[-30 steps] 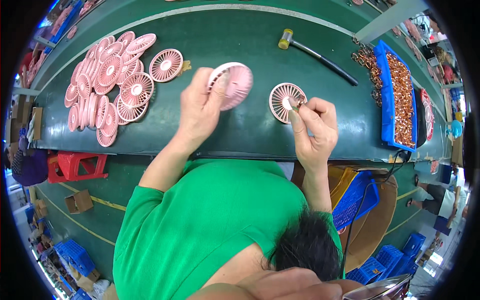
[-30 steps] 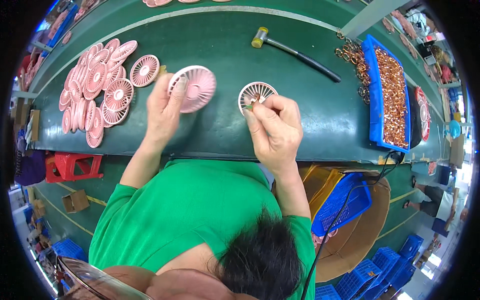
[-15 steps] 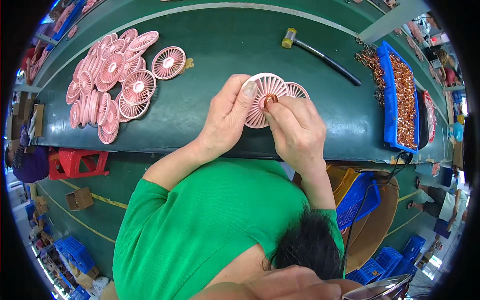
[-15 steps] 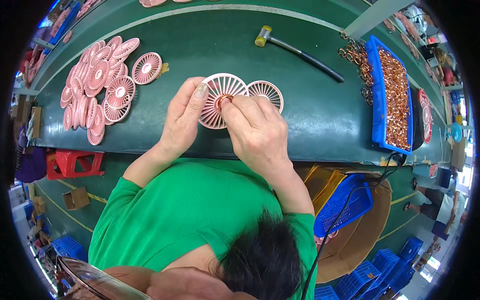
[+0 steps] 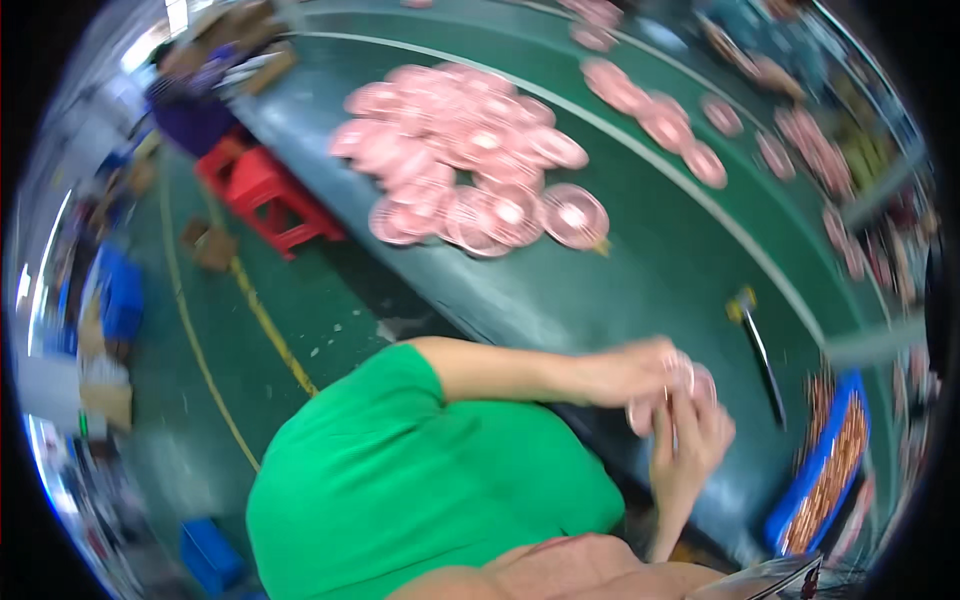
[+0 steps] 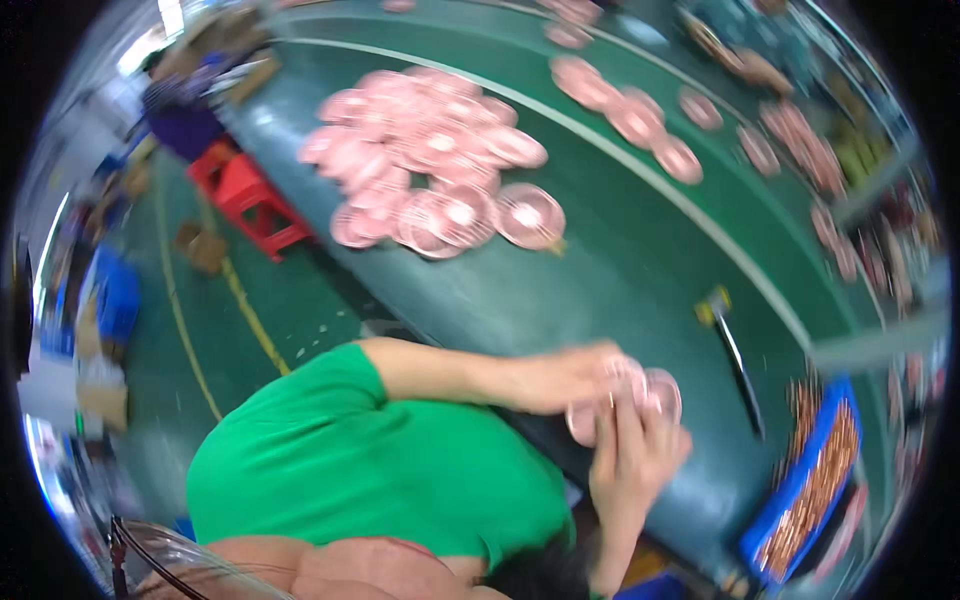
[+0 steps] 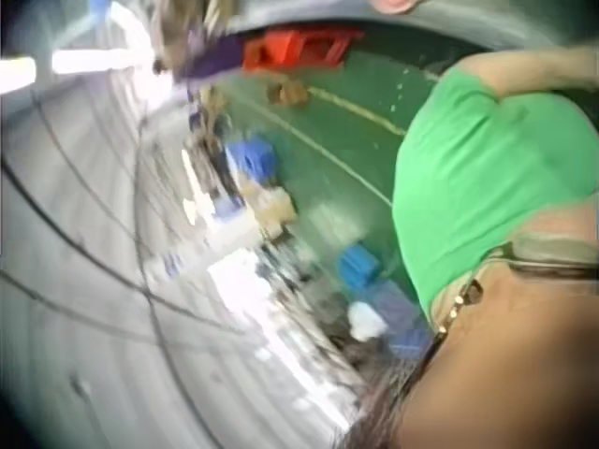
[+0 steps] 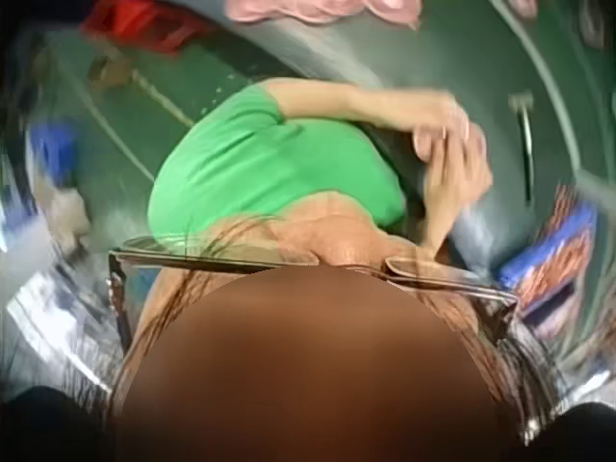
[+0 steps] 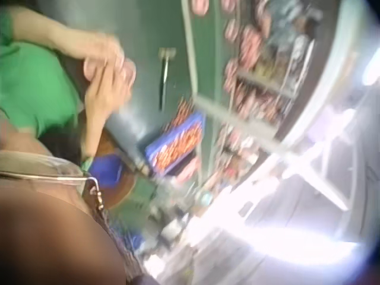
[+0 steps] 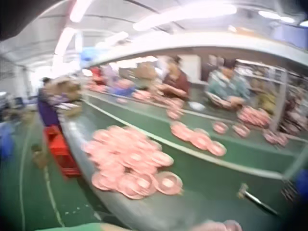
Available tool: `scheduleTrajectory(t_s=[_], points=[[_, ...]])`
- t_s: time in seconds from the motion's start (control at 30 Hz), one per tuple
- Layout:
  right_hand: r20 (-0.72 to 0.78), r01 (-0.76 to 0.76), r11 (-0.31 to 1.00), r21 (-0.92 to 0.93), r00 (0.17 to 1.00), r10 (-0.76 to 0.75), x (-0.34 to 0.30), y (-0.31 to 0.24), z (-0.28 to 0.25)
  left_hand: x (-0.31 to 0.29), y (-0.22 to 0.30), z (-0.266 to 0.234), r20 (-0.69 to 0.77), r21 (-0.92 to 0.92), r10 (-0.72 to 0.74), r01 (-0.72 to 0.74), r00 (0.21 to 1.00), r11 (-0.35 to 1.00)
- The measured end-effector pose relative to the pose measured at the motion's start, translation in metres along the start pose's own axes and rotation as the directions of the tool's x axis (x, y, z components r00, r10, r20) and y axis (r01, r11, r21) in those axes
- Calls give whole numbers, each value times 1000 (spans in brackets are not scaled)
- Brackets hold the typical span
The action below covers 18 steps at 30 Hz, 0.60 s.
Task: The person assembles decorative rings onto pink fan covers by hand, using a hammer to secure the rings in place.
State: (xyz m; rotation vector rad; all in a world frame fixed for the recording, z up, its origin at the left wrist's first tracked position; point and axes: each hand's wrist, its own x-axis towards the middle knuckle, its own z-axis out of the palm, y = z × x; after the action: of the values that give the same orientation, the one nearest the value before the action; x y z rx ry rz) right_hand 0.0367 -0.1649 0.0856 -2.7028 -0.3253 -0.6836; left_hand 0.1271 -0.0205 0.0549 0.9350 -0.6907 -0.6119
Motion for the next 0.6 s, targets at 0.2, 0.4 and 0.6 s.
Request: scheduleTrajectory(t_s=[0.2, 0.4, 0.6], points=[[-48, 475, 864, 168, 879, -474, -20, 17, -12, -16, 15, 10, 311, -30, -446, 478, 839, 878], [101, -106, 785, 610, 993, 56, -31, 25, 1, -17, 19, 8, 133, 275, -270, 226, 953, 934], [331, -429, 500, 753, 902, 277, -25, 21, 21, -27, 16, -8, 88, 659, -177, 76, 980, 749]])
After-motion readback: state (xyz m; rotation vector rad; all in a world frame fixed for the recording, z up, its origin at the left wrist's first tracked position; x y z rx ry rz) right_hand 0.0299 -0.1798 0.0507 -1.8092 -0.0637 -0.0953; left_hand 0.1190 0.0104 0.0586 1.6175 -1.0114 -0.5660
